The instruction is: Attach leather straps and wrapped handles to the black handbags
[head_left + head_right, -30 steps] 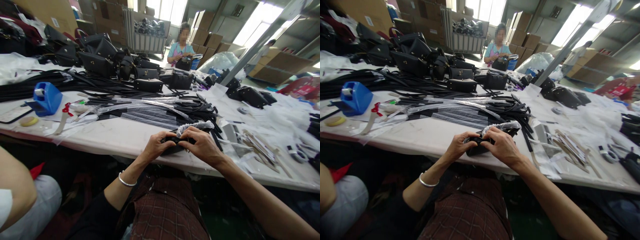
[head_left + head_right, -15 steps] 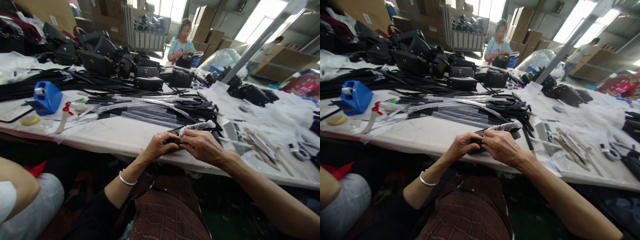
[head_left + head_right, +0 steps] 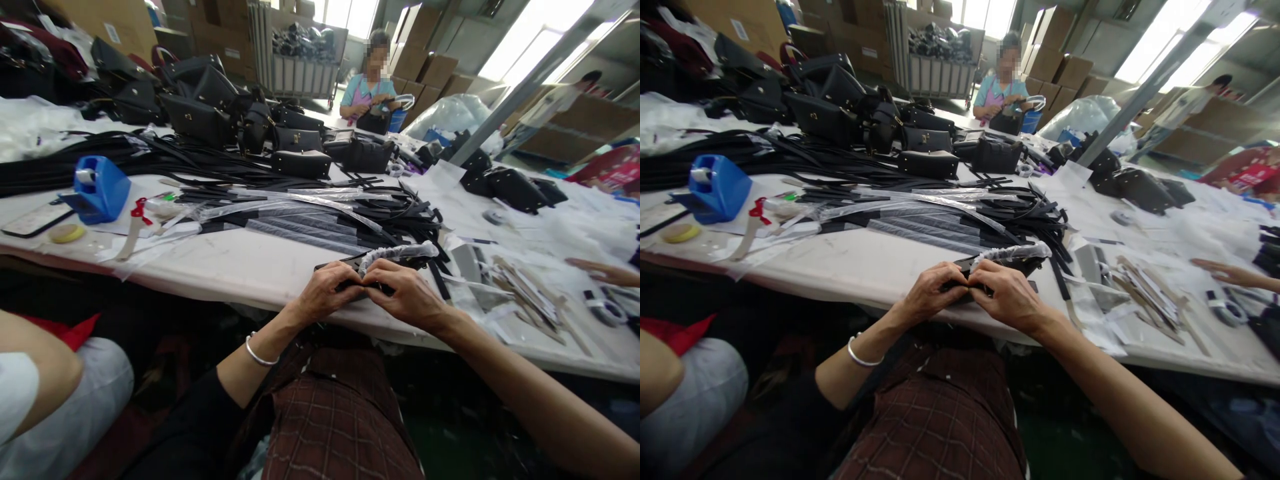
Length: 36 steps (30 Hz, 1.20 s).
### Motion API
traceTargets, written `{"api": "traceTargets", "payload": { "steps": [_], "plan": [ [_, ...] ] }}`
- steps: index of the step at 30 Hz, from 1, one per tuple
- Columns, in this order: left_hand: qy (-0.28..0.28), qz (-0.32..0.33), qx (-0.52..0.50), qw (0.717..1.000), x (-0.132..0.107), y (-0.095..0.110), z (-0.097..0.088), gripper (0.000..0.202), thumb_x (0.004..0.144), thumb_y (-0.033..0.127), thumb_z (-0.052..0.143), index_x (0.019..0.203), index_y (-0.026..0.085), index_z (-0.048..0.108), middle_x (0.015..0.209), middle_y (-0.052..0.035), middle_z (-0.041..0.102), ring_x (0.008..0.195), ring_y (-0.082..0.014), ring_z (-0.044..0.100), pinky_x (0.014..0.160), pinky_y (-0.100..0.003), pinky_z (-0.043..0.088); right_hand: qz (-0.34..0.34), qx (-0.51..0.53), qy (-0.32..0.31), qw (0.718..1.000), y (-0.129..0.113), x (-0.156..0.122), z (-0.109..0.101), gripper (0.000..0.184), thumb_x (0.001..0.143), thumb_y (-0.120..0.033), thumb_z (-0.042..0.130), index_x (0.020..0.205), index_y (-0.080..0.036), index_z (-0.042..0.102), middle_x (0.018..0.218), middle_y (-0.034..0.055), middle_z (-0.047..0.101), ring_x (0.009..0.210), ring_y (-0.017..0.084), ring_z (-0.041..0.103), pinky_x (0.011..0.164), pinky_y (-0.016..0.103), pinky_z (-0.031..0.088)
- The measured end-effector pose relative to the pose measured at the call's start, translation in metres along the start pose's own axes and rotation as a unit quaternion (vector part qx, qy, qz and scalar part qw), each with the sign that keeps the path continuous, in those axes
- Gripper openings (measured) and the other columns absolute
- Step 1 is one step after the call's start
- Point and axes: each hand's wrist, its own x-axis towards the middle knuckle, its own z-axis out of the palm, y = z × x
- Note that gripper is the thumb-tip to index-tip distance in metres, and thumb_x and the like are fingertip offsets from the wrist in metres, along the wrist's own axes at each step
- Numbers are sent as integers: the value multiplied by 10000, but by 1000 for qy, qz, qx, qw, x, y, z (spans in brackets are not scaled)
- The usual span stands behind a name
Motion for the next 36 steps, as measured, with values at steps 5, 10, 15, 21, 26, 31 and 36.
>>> {"api": "traceTargets", "payload": {
  "steps": [5,10,15,21,26,31,36],
  "plan": [
    [27,-88,-21,996,-3,-2,-1,327,781,347,735,1046,206,607,985,-25,700,916,-171,657,837,-292,518,-41,-64,-2,997,-5,2,-5,184,907,-176,501,891,-208,681,928,61,643,813,157,625,740,272,499],
    [25,-88,-34,995,-4,2,-4,261,775,344,745,970,197,653,913,-15,711,863,-166,656,801,-270,509,-17,-50,14,999,-6,4,-2,169,911,-179,510,910,-196,679,895,57,622,774,149,603,723,276,485],
    [28,-47,20,998,-2,2,-3,267,747,348,777,948,209,670,909,-20,716,899,-183,646,896,-328,484,16,2,-16,1000,-2,7,-9,108,865,-171,582,856,-198,685,851,29,627,743,135,601,689,260,470],
    [61,-11,36,997,-1,-3,-1,244,728,321,799,909,212,675,923,-4,737,941,-184,661,1132,-443,308,-1,-13,-33,999,-1,7,-7,121,867,-169,568,867,-192,687,882,42,621,747,136,600,698,258,470],
    [79,-65,-24,995,-2,-1,2,115,793,276,736,854,191,686,878,-27,720,938,-185,654,929,-330,487,-4,-44,40,998,-8,3,7,143,882,-159,534,849,-176,672,827,48,607,724,141,589,678,265,465],
    [67,-22,-23,997,-10,-3,1,270,780,273,749,1019,187,659,1016,-64,701,1056,-206,631,966,-346,483,68,34,88,993,-11,3,13,85,827,-142,611,811,-187,681,799,19,616,738,134,599,690,255,463],
    [41,-14,-7,999,-6,-6,-6,257,777,327,753,981,190,678,944,-55,713,944,-196,655,886,-324,505,97,70,82,989,-10,3,12,76,816,-156,636,768,-191,683,765,10,619,709,132,591,663,255,453]
  ]
}}
